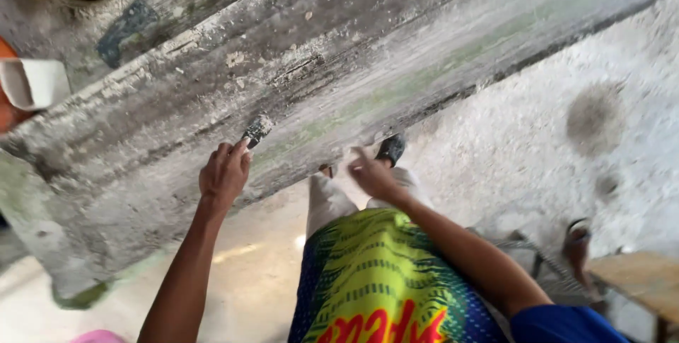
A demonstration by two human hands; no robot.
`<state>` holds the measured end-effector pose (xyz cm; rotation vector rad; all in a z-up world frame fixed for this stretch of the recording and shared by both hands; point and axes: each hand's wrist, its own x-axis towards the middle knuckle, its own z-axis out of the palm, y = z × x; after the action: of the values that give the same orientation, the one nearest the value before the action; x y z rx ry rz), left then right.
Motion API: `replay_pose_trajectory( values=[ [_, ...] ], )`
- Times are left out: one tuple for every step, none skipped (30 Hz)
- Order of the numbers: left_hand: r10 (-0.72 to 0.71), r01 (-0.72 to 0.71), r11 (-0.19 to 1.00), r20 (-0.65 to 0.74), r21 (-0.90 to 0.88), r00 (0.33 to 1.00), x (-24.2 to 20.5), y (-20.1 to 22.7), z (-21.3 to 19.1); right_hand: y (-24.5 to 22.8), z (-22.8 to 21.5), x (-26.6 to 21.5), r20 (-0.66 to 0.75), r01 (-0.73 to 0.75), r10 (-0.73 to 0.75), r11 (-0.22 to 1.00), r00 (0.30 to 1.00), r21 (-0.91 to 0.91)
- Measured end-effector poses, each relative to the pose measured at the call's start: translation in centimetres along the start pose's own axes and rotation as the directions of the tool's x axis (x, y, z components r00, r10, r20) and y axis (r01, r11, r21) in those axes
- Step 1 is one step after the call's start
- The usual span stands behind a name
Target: Scraping and cleaning a mold followed by mixing fiberglass strands into a liquid inside a large metal drum.
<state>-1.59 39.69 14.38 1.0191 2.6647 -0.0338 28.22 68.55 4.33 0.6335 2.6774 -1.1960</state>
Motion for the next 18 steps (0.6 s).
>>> replay_pose_trajectory(
  values=[
    [0.035, -0.035, 0.999, 0.002, 0.018, 0.999, 1.3, -0.6, -1.1, 1.1, -0.3, -0.4, -0.027, -0.022, 0.022, 1.000, 0.999, 0.018],
    [0.119, -0.122, 0.990, 0.052, 0.069, 0.992, 2.6, -1.2, -2.2, 2.2, -0.5, -0.8, 0.032, -0.147, 0.145, 0.984, 0.989, 0.104],
    [0.203, -0.215, 0.971, 0.109, 0.107, 0.973, 3.9, -1.2, -3.0, 3.7, -1.1, -1.9, 0.101, -0.280, 0.265, 0.944, 0.959, 0.177],
    [0.241, -0.254, 0.960, 0.116, 0.114, 0.963, 6.8, 0.4, -4.1, 0.8, -3.7, -2.2, 0.079, -0.304, 0.294, 0.933, 0.953, 0.194],
    [0.347, -0.349, 0.919, 0.045, 0.183, 0.937, 8.6, 2.2, -5.1, -2.2, -6.3, -3.0, 0.094, -0.448, 0.438, 0.865, 0.894, 0.226],
    [0.451, -0.432, 0.865, -0.021, 0.254, 0.892, 10.2, 3.9, -6.0, -5.2, -9.0, -3.7, 0.114, -0.579, 0.571, 0.774, 0.813, 0.255],
    [0.469, -0.448, 0.856, -0.022, 0.259, 0.883, 12.0, 5.5, -6.2, -6.3, -7.7, -3.0, 0.102, -0.583, 0.580, 0.767, 0.808, 0.267],
    [0.504, -0.475, 0.839, -0.051, 0.263, 0.862, 13.7, 7.3, -6.3, -7.4, -6.6, -2.3, 0.094, -0.588, 0.593, 0.742, 0.800, 0.322],
    [0.531, -0.499, 0.826, -0.068, 0.263, 0.844, 14.5, 9.0, -6.4, -8.6, -5.3, -2.2, 0.101, -0.595, 0.606, 0.713, 0.789, 0.372],
    [0.541, -0.510, 0.819, -0.058, 0.263, 0.839, 14.7, 9.2, -6.9, -10.1, -5.2, -1.9, 0.104, -0.603, 0.615, 0.702, 0.782, 0.380],
    [0.558, -0.531, 0.811, -0.053, 0.246, 0.828, 14.8, 9.1, -7.5, -11.6, -5.1, -1.5, 0.126, -0.582, 0.591, 0.694, 0.796, 0.423],
    [0.574, -0.551, 0.803, -0.048, 0.230, 0.817, 14.9, 9.2, -8.1, -13.1, -5.1, -1.0, 0.146, -0.562, 0.567, 0.684, 0.811, 0.466],
    [0.579, -0.553, 0.798, -0.049, 0.239, 0.814, 13.3, 6.3, -7.0, -13.8, -5.5, -1.2, 0.140, -0.556, 0.565, 0.683, 0.813, 0.475],
    [0.585, -0.553, 0.791, -0.055, 0.261, 0.809, 11.8, 3.6, -5.9, -14.5, -5.9, -1.4, 0.139, -0.546, 0.556, 0.684, 0.820, 0.484],
    [0.599, -0.562, 0.779, -0.063, 0.280, 0.798, 10.6, 1.3, -4.7, -14.9, -6.5, -1.9, 0.130, -0.539, 0.555, 0.682, 0.821, 0.494],
    [0.612, -0.573, 0.768, -0.067, 0.285, 0.788, 10.4, 1.5, -5.6, -13.9, -6.4, -2.0, 0.117, -0.537, 0.562, 0.678, 0.819, 0.502],
    [0.601, -0.572, 0.779, -0.044, 0.256, 0.798, 10.1, 1.6, -6.5, -13.0, -6.1, -2.5, 0.128, -0.585, 0.601, 0.672, 0.789, 0.454],
    [0.589, -0.570, 0.789, -0.020, 0.229, 0.808, 9.7, 1.6, -7.4, -12.3, -5.7, -3.0, 0.137, -0.632, 0.639, 0.661, 0.757, 0.405]
  ],
)
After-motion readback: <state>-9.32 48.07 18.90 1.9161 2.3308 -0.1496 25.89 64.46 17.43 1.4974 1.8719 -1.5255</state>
